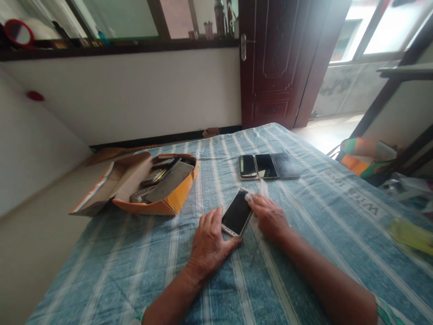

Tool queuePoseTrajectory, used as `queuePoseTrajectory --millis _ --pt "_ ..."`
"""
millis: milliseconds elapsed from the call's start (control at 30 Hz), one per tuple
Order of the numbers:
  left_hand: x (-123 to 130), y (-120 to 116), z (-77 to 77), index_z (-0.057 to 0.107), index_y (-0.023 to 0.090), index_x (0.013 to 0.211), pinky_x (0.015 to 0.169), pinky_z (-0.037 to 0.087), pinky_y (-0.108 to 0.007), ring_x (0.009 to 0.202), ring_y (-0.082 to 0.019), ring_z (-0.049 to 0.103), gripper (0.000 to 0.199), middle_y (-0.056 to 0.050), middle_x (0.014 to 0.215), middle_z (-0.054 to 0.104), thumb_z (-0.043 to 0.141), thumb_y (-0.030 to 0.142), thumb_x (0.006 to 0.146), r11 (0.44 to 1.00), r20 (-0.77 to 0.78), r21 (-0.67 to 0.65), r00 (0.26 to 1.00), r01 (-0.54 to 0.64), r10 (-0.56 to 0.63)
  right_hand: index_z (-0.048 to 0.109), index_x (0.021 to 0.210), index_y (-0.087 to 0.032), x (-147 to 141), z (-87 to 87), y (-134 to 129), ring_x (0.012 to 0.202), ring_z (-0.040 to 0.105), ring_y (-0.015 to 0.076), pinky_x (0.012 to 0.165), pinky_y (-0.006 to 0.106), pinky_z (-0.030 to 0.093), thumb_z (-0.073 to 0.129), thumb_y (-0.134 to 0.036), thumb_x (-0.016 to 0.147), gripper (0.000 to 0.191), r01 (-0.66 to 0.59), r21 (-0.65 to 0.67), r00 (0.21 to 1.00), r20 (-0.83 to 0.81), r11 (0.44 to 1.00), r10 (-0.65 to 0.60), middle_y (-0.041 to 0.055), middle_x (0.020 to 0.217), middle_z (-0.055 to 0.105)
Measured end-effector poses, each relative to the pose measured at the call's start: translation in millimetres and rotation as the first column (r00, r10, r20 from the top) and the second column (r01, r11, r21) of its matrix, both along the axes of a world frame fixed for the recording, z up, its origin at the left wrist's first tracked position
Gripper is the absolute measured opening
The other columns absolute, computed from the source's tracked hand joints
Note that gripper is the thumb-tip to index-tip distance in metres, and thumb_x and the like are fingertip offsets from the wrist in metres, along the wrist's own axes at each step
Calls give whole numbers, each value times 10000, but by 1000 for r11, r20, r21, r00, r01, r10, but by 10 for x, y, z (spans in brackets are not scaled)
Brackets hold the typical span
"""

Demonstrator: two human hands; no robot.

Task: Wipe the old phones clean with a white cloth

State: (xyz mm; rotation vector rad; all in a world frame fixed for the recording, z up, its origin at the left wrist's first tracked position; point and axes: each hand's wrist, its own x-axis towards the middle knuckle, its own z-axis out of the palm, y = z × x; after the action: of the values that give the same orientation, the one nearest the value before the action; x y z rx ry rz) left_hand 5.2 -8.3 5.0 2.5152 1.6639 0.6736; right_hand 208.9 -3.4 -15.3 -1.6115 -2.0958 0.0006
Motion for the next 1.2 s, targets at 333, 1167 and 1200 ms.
queuePoseTrajectory --millis 333,1167,1200 --pt "594 598 395 587 199 1148 925 456 -388 1086 -265 558 445 -80 1147 628 689 349 741 955 -125 -164 956 245 -267 563 1247 -182 281 5 118 1181 544 198 971 302 423 409 -71 872 420 290 -94 951 -81 953 -297 100 1283 596" --pt "-24 368 561 619 193 1048 828 472 -380 1007 -276 615 350 -125 1053 660 426 453 916 953 -543 -244 840 -177 17 598 1212 -213 390 21 104 1083 579 192 871 258 410 395 -84 867 420 284 -160 951 -80 945 -299 60 1233 621" --pt "-89 308 588 601 203 1084 829 471 -367 1002 -264 620 313 -114 1054 663 449 413 909 948 -538 -270 843 -166 -5 594 1218 -216 393 25 102 1075 580 195 867 260 410 401 -84 861 427 281 -169 952 -76 945 -297 58 1238 619"
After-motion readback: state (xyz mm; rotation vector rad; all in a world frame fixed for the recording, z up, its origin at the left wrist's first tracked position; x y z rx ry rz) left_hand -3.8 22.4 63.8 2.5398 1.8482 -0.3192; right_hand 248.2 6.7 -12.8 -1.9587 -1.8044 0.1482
